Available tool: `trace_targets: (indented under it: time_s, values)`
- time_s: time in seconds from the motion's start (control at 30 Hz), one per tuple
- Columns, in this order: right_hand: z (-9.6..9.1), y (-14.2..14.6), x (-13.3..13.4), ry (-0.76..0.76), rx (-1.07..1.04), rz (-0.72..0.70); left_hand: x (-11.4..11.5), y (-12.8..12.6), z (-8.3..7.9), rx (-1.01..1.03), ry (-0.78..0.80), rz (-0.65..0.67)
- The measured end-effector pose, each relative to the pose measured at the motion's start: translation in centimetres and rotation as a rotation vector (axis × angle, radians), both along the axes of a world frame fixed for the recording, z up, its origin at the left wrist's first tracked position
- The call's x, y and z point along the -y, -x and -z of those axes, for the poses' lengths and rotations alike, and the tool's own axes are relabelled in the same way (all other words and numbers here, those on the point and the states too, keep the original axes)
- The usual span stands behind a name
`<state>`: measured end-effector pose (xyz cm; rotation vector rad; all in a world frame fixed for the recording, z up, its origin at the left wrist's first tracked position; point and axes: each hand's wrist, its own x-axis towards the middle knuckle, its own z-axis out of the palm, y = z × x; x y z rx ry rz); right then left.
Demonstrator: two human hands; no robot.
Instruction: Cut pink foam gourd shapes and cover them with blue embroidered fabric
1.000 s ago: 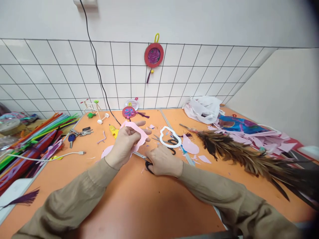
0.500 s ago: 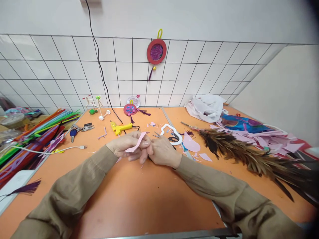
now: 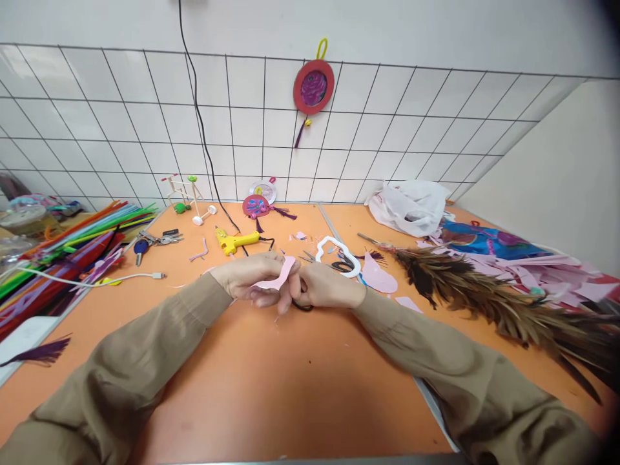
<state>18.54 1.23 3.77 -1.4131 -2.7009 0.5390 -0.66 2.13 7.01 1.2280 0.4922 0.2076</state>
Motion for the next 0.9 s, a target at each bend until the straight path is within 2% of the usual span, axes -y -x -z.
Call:
trace_targets:
  time_s: [0.07,0.1,0.2,0.27,0.37,0.47,0.53,0.63,0.73,0.9]
  values:
    - [-0.6,-0.5,-0.2,0.158,-0.102,-0.037,-0.1,0.1,0.1,0.004,-0.009,-0.001]
    - [-0.8,-0.7,-0.4,0.177,-0.161,-0.031,-0.2,0.1,0.1,0.007,-0.014,0.000]
    - [-1.3,-1.3,-0.9,-0.008,-0.417,0.024,-0.3,0.1,0.2,-0.009,-0.020,0.023]
    - [-1.4,-1.5,-1.0,-0.102,-0.599,-0.042,-0.3,0.0,0.5,-0.028,-0.015,0.037]
    - [-1.5,-1.3,-0.9,-0.067,-0.702,-0.197,-0.4,-0.3,1.3,-0.029,0.024,0.072]
    - [-1.5,-0.9,-0.6,-0.034,-0.730,-0.151,-0.6,-0.4,2.0,-0.008,0.097,0.143]
    - [-1.3,-0.7,-0.5,0.002,-0.775,-0.112,-0.7,-0.3,2.1,0.022,0.114,0.145]
    - [-1.2,-0.4,-0.4,0.124,-0.847,-0.070,-0.6,0.0,1.7,0.081,0.088,0.087]
    - [-1.2,-0.1,-0.1,0.244,-0.910,0.005,-0.7,0.4,1.4,0.100,0.051,-0.040]
    - [-1.6,0.0,0.5,0.305,-0.954,0.154,-2.1,0.8,2.3,0.122,0.049,-0.184]
